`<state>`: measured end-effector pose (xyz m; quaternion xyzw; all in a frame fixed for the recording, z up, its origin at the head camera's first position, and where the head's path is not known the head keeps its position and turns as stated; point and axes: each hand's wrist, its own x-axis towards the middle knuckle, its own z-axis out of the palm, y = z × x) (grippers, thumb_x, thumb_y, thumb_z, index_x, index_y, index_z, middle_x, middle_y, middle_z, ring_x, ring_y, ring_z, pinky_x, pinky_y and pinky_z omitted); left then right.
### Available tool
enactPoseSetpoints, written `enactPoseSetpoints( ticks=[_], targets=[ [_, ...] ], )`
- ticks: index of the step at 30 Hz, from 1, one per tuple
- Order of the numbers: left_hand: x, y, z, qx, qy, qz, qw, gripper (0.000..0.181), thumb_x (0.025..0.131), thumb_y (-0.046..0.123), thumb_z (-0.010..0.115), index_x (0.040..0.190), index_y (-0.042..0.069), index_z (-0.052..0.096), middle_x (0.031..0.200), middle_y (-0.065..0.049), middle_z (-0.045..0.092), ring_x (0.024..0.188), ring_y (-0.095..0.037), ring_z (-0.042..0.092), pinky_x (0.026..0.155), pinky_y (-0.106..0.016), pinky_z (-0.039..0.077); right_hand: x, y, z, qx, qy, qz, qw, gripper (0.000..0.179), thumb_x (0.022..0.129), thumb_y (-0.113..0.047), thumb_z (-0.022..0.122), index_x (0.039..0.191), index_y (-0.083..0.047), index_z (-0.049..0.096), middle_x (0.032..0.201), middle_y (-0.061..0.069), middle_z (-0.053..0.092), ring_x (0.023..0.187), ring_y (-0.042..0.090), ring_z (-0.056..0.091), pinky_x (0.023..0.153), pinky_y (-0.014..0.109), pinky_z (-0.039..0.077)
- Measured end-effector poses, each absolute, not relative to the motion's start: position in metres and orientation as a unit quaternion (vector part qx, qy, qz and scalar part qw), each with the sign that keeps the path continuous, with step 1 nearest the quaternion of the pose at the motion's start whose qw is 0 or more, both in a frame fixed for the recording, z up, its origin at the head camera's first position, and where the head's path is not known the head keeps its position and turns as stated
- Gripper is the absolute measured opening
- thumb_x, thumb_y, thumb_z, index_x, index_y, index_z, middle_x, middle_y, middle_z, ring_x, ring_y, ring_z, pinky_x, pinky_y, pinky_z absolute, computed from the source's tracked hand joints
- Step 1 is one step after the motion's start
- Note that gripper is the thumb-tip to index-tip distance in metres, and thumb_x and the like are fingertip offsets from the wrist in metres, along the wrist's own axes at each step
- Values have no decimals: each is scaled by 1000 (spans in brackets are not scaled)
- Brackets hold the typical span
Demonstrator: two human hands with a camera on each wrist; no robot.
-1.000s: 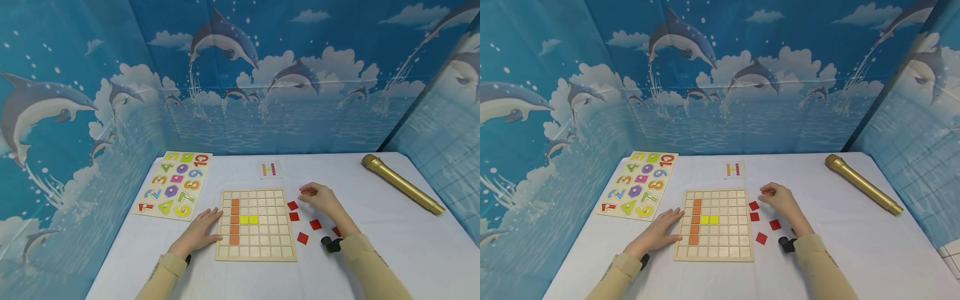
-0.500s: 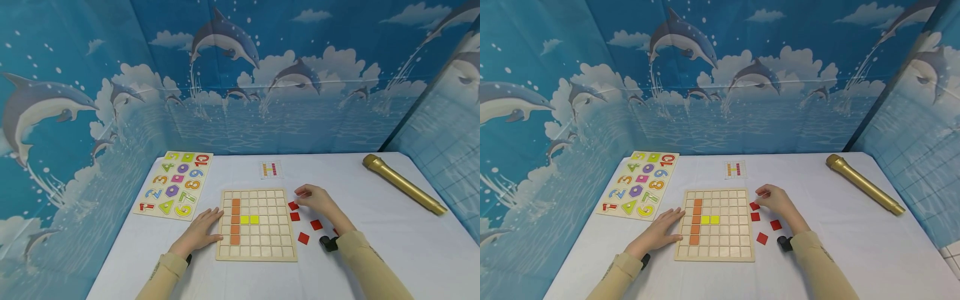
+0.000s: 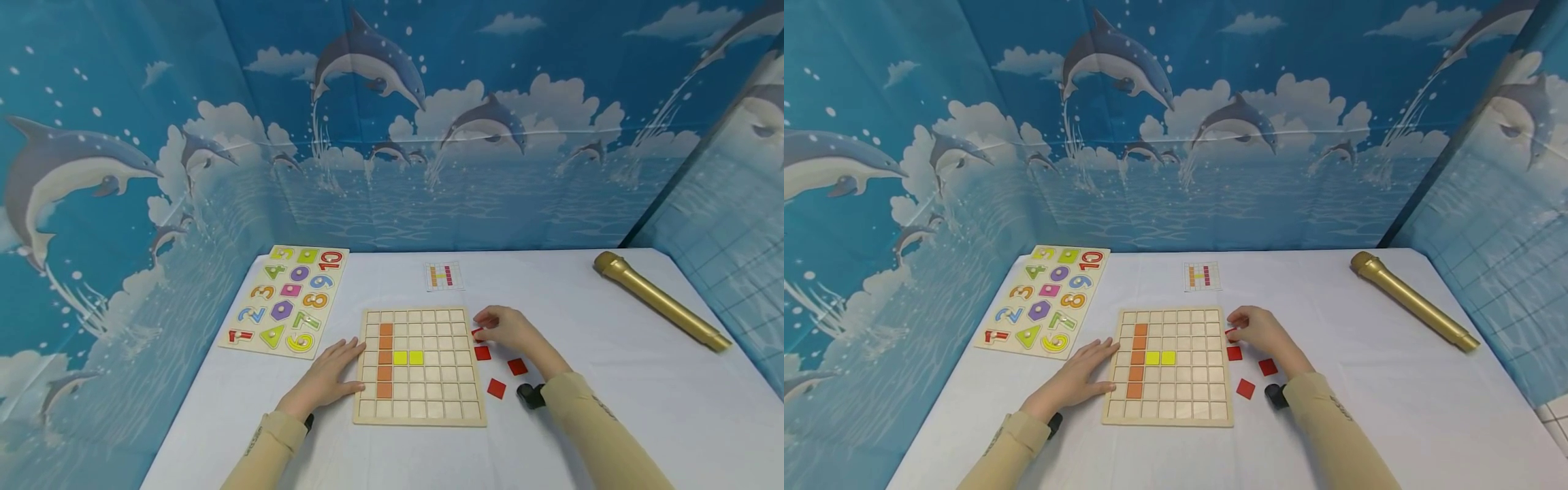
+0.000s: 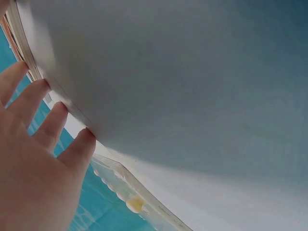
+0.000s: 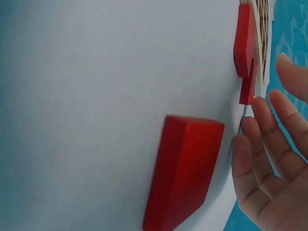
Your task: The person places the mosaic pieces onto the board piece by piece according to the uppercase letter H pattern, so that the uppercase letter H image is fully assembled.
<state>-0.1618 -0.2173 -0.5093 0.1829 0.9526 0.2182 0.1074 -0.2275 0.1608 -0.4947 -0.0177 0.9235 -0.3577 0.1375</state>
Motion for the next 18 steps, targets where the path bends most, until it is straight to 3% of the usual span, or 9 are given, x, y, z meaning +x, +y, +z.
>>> enactPoseSetpoints(
  ticks=[18],
  targets=[
    [-161, -218, -509, 184, 951, 220, 112, 76, 86, 33, 76, 150, 14, 42, 159, -11, 35, 148, -37, 27, 119, -58, 28, -229, 156, -496, -19, 935, -326, 141, 32, 82, -14, 80, 109, -4, 68, 102, 11, 61, 94, 24, 54, 83, 36, 56]
  ],
)
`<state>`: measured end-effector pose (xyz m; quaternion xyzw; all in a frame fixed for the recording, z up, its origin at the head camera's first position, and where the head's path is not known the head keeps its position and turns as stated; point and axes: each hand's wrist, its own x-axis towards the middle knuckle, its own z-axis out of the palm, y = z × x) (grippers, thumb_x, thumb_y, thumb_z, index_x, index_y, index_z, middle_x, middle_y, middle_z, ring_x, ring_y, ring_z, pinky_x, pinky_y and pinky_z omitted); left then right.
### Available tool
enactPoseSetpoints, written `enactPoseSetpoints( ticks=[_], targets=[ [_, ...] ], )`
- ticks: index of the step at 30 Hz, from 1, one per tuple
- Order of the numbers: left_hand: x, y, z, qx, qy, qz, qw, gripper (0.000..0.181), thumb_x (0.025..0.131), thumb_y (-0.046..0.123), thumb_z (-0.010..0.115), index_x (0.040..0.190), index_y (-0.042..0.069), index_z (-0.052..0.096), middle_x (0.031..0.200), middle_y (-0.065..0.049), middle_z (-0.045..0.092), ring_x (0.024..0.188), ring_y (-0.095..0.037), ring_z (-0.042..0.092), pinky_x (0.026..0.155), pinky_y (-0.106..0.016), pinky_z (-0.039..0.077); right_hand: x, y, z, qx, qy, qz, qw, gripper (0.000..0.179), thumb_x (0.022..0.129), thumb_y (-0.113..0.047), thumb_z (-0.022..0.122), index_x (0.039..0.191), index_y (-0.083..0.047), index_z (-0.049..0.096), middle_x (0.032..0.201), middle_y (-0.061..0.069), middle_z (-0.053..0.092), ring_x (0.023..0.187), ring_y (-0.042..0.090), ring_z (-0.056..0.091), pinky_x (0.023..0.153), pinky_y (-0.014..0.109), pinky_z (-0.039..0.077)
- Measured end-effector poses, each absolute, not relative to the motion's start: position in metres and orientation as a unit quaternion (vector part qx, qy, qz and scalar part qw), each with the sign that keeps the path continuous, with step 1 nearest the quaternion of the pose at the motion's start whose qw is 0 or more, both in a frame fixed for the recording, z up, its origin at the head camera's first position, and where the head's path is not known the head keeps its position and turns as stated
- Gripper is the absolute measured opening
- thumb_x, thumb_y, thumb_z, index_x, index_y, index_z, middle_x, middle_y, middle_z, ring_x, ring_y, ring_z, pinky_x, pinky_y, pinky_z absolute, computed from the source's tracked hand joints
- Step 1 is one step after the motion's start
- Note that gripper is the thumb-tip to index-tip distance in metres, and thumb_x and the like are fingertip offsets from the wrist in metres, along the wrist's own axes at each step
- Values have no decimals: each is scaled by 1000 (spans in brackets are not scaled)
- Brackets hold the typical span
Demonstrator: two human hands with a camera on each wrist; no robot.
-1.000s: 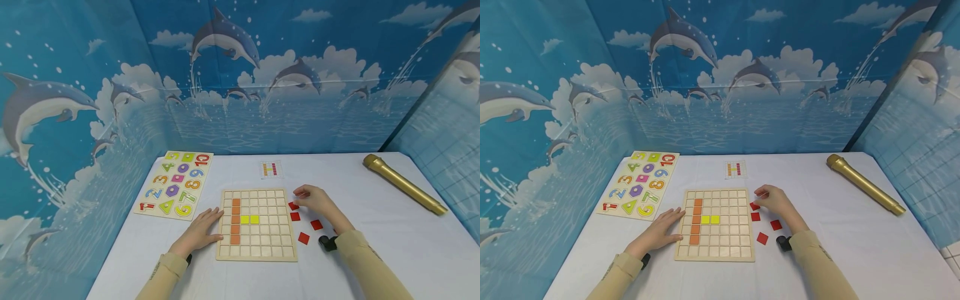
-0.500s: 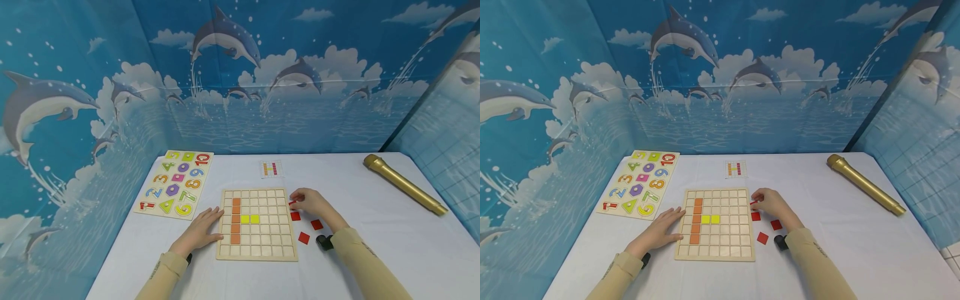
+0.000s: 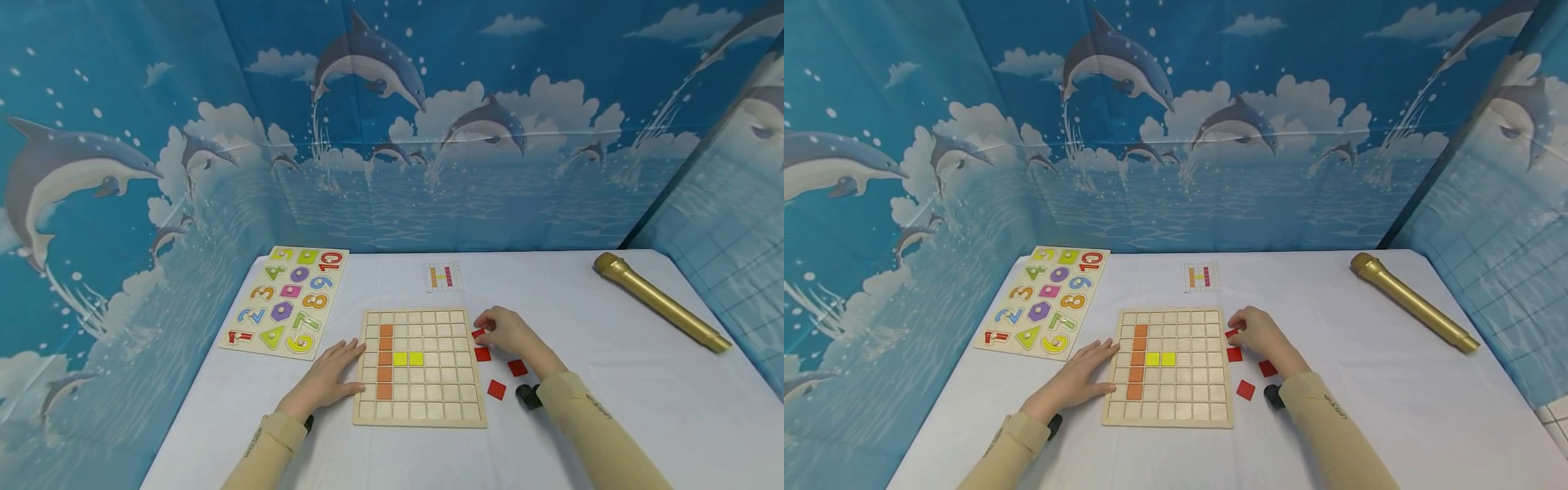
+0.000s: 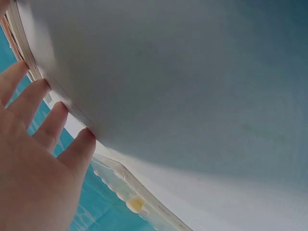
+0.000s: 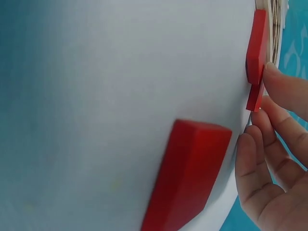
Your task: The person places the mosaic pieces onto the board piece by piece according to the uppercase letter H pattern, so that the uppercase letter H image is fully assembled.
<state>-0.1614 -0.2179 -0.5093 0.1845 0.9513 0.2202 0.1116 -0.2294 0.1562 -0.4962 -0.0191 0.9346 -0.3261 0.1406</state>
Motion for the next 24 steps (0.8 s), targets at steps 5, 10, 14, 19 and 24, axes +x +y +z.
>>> enactPoseSetpoints(
  ticks=[5, 10, 14, 19, 24],
  targets=[
    [-162, -218, -509, 183, 951, 222, 111, 76, 85, 33, 76, 150, 14, 42, 159, -11, 35, 148, -37, 27, 119, -58, 28, -230, 156, -498, -15, 935, -325, 140, 30, 81, -13, 80, 107, -5, 69, 100, 10, 60, 94, 23, 53, 81, 34, 56],
    [-162, -217, -508, 180, 952, 221, 112, 76, 85, 33, 76, 150, 14, 42, 159, -10, 35, 148, -37, 26, 119, -58, 28, -229, 158, -497, -18, 937, -317, 144, 25, 81, -12, 80, 103, -5, 69, 95, 9, 58, 91, 23, 52, 74, 30, 52],
    [-162, -217, -508, 178, 952, 221, 112, 75, 86, 33, 76, 150, 14, 42, 159, -10, 34, 148, -37, 26, 120, -58, 27, -227, 159, -494, -10, 934, -319, 159, 23, 82, -11, 78, 102, -5, 68, 91, 8, 57, 89, 22, 52, 71, 27, 50],
    [-162, -217, -508, 179, 952, 221, 112, 75, 86, 33, 76, 150, 14, 42, 159, -11, 34, 148, -37, 26, 119, -58, 27, -224, 162, -490, -8, 928, -332, 169, 19, 83, -10, 76, 98, -6, 65, 88, 8, 57, 86, 21, 53, 67, 25, 48],
    [-160, -216, -507, 177, 952, 221, 114, 76, 86, 33, 76, 150, 13, 42, 159, -11, 34, 148, -37, 27, 120, -58, 27, -225, 164, -490, -11, 923, -346, 165, 15, 85, -11, 74, 94, -8, 62, 86, 7, 59, 82, 20, 54, 66, 24, 49]
  ],
)
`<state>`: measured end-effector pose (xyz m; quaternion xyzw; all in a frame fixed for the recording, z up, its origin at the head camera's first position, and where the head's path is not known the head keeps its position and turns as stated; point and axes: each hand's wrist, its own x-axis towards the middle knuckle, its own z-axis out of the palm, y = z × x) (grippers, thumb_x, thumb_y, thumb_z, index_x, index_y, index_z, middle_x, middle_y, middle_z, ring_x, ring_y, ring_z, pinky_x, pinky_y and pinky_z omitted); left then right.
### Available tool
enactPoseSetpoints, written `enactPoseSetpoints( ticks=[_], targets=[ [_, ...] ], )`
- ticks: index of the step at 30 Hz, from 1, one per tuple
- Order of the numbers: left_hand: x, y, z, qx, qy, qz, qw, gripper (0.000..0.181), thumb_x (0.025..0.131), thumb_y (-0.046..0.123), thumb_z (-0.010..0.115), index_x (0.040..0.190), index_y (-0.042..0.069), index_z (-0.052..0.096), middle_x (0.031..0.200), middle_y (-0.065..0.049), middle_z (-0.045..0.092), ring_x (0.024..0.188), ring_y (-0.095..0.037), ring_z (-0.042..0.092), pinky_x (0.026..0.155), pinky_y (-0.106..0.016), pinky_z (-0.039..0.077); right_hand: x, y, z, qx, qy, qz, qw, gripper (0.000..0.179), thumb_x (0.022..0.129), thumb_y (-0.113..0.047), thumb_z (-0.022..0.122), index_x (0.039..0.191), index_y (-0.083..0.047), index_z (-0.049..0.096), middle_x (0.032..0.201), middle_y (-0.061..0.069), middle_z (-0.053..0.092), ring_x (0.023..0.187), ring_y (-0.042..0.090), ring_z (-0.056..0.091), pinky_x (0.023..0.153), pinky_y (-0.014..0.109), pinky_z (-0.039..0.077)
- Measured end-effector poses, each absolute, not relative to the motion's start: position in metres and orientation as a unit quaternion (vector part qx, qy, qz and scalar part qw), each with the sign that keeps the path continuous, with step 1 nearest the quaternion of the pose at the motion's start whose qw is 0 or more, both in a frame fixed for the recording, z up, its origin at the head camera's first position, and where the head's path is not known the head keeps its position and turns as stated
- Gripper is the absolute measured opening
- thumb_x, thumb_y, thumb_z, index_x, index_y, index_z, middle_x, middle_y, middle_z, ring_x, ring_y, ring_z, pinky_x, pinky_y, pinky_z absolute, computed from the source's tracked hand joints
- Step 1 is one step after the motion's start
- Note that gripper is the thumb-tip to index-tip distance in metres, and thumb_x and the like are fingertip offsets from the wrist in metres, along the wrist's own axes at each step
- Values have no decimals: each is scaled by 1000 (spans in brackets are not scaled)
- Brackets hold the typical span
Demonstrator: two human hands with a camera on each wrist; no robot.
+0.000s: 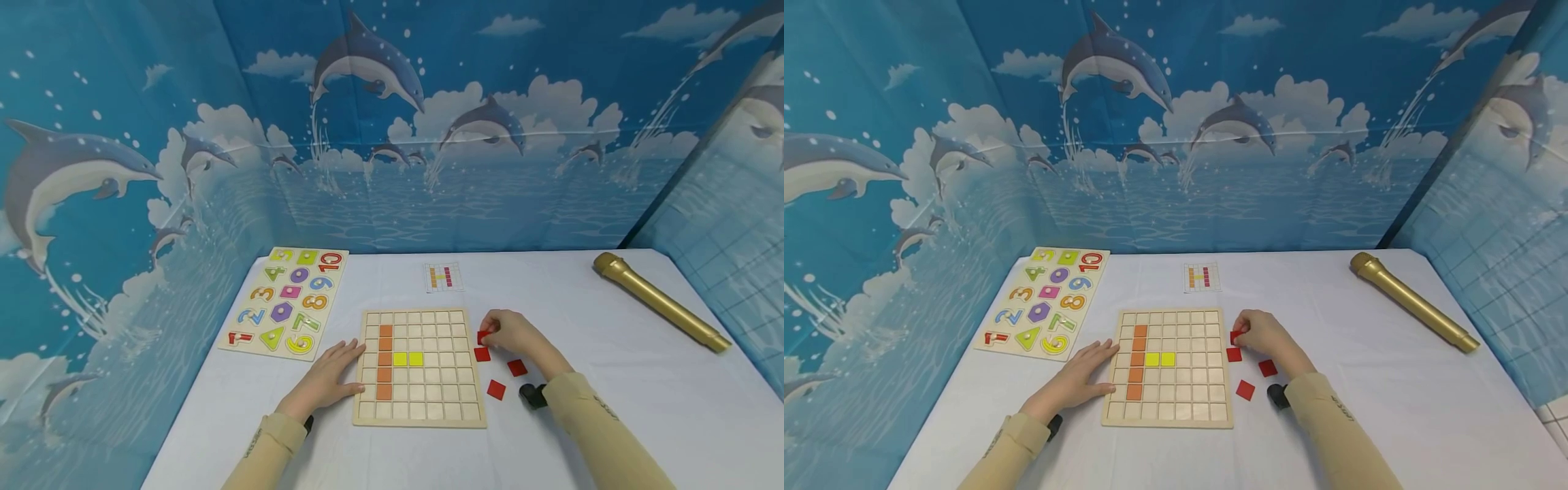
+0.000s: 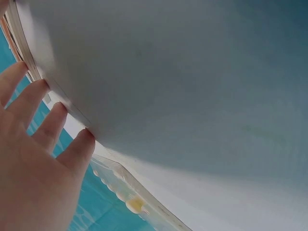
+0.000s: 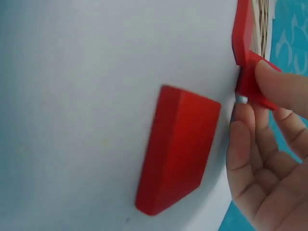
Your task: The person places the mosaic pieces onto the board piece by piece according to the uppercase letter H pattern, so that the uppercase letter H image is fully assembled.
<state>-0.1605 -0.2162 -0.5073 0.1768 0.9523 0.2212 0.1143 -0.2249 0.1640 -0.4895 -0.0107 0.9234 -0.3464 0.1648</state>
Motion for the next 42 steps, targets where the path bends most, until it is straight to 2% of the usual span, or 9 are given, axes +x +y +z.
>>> enactPoseSetpoints(
  ticks=[11, 17, 25, 32, 42],
  targets=[
    [-161, -217, -508, 176, 952, 222, 117, 76, 86, 33, 76, 151, 15, 41, 160, -10, 34, 148, -37, 26, 120, -58, 27, -236, 151, -482, -31, 899, -423, 114, 23, 88, -21, 74, 103, -6, 66, 92, 7, 65, 82, 18, 58, 69, 24, 51],
    [-162, -217, -510, 183, 952, 220, 110, 77, 85, 33, 76, 150, 13, 42, 159, -11, 35, 147, -37, 28, 119, -58, 28, -239, 129, -478, -37, 886, -449, 109, 25, 87, -21, 75, 105, -6, 67, 95, 7, 66, 83, 17, 60, 70, 24, 53],
    [-162, -217, -510, 179, 952, 222, 109, 76, 85, 34, 76, 150, 14, 43, 159, -11, 35, 148, -37, 27, 120, -57, 28, -242, 105, -478, -42, 871, -477, 111, 25, 88, -19, 75, 106, -5, 67, 97, 9, 67, 81, 18, 64, 76, 32, 59],
    [-162, -217, -509, 181, 952, 219, 110, 75, 85, 33, 76, 150, 14, 42, 159, -10, 36, 148, -36, 27, 120, -57, 28, -243, 92, -483, -30, 873, -472, 122, 21, 88, -18, 74, 104, -7, 67, 94, 8, 67, 79, 19, 62, 68, 25, 53],
    [-162, -217, -509, 178, 954, 217, 109, 75, 85, 34, 76, 150, 14, 43, 159, -11, 35, 148, -37, 27, 120, -57, 28, -245, 87, -490, -33, 891, -437, 120, 15, 88, -13, 72, 100, -7, 68, 89, 6, 66, 76, 17, 60, 68, 26, 52]
  ],
)
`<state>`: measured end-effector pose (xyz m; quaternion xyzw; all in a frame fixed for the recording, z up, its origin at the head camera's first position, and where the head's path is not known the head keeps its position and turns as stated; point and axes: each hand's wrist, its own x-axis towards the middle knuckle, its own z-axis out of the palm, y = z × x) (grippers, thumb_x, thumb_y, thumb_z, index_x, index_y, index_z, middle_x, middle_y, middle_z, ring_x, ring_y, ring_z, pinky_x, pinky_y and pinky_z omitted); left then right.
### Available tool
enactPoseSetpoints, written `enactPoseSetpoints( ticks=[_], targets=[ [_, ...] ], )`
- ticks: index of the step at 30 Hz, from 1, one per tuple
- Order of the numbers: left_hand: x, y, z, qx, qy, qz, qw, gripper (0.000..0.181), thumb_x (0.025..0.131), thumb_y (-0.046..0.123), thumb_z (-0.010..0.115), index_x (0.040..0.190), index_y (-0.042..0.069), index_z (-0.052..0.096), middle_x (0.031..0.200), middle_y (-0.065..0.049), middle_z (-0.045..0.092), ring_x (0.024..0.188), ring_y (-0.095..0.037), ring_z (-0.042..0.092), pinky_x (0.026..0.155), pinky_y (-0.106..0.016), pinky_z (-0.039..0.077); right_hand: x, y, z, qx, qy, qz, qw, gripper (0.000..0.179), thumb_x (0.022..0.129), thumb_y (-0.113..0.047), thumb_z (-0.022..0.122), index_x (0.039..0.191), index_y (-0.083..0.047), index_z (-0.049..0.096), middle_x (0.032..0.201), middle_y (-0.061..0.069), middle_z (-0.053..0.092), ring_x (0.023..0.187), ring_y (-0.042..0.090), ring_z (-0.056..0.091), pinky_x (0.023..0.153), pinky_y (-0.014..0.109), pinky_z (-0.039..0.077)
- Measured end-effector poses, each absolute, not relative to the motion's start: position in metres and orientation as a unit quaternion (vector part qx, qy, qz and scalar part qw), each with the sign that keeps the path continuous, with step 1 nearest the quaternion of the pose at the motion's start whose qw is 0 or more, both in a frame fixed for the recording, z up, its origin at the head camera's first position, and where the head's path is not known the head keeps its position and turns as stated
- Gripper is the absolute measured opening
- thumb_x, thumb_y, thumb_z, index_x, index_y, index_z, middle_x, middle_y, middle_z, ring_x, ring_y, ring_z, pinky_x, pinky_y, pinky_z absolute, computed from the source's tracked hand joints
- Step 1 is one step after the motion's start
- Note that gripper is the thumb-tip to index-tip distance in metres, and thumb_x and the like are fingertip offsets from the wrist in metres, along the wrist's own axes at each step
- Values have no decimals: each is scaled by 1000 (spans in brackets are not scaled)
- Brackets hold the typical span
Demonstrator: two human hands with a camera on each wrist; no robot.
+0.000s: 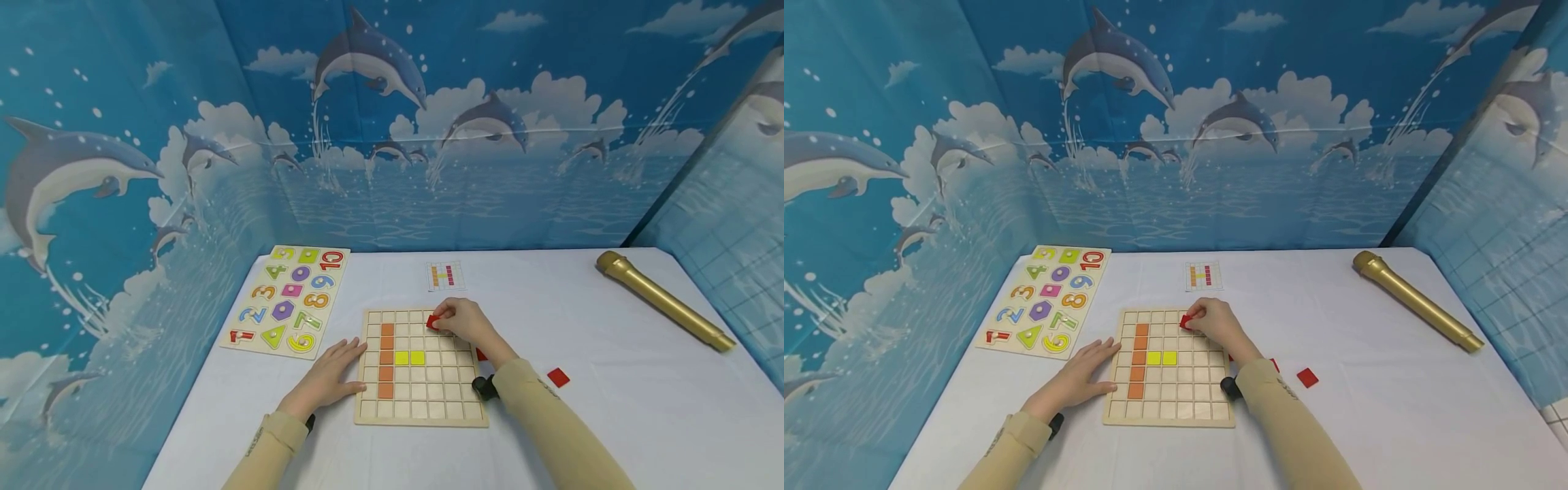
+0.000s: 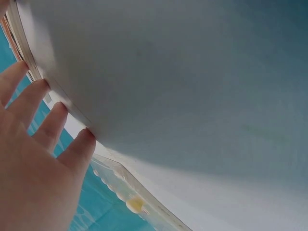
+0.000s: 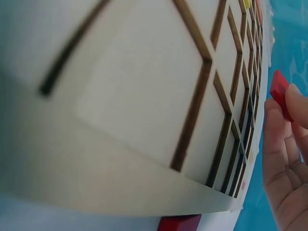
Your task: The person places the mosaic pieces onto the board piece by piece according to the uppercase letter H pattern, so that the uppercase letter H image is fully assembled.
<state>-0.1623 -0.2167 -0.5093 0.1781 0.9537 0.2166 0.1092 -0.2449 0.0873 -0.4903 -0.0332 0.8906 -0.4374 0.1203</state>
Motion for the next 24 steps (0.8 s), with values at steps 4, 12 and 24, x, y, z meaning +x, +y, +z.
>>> enactPoseSetpoints(
  ticks=[4, 12, 24],
  targets=[
    [-162, -216, -508, 177, 953, 218, 111, 76, 85, 33, 76, 150, 14, 43, 159, -11, 35, 148, -37, 27, 120, -56, 27, -245, 87, -492, -47, 896, -426, 117, 12, 88, -11, 72, 99, -6, 70, 88, 7, 66, 77, 17, 60, 70, 28, 52],
    [-160, -216, -507, 177, 952, 221, 116, 76, 85, 33, 76, 150, 14, 41, 159, -11, 35, 148, -37, 27, 120, -57, 28, -245, 82, -491, -69, 906, -404, 108, 6, 85, -8, 74, 91, -6, 71, 83, 5, 66, 74, 16, 57, 67, 26, 50],
    [-161, -215, -506, 173, 953, 220, 119, 77, 85, 33, 76, 151, 14, 41, 160, -10, 34, 149, -36, 26, 120, -56, 27, -243, 72, -488, -92, 934, -329, 103, 9, 85, -6, 74, 94, -3, 75, 92, 8, 62, 80, 19, 54, 75, 34, 52]
  ],
)
